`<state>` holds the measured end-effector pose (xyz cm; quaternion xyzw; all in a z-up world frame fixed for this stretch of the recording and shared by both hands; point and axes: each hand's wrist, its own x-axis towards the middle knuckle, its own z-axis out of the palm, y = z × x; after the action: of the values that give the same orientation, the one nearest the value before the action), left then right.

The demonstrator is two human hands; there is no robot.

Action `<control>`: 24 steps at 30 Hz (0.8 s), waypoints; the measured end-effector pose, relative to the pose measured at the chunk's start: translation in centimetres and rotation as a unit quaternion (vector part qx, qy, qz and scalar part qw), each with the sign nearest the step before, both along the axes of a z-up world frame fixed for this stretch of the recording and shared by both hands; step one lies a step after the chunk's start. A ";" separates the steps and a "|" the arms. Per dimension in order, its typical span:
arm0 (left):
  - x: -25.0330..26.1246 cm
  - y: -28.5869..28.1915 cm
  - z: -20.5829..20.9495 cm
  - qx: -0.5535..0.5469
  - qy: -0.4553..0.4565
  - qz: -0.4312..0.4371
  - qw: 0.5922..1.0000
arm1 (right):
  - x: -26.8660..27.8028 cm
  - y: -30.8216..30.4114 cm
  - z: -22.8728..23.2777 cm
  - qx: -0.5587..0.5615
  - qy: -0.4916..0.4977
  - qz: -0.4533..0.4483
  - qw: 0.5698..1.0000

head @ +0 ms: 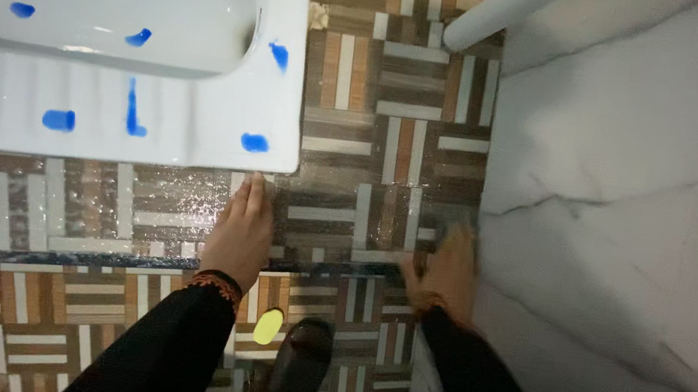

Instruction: The person scrubs the floor around a squat toilet using a sponge and a steel wool pad, then wipes the toilet rim and surrounding tiles. The person uses a faucet to rinse the sponge and continues scrubbing the floor and toilet base.

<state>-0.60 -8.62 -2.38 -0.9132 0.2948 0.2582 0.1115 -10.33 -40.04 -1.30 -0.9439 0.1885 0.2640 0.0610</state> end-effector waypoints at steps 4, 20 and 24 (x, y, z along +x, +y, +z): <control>0.6 -0.5 1.2 0.020 -0.028 -0.007 0.999 | -0.1 -0.7 0.3 -0.003 0.080 -0.005 0.997; 0.7 -1.1 1.7 0.021 0.026 0.037 0.999 | 5.0 0.7 -1.5 -0.013 -0.031 -0.055 0.998; 0.2 -0.9 1.1 -0.006 0.021 0.056 0.998 | 3.9 2.1 -1.5 0.038 -0.085 0.077 0.993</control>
<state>-0.40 -9.53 -1.32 -0.9235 0.2467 0.2813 0.0848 -6.40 -37.98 -2.76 -0.9717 0.0991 0.1937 0.0924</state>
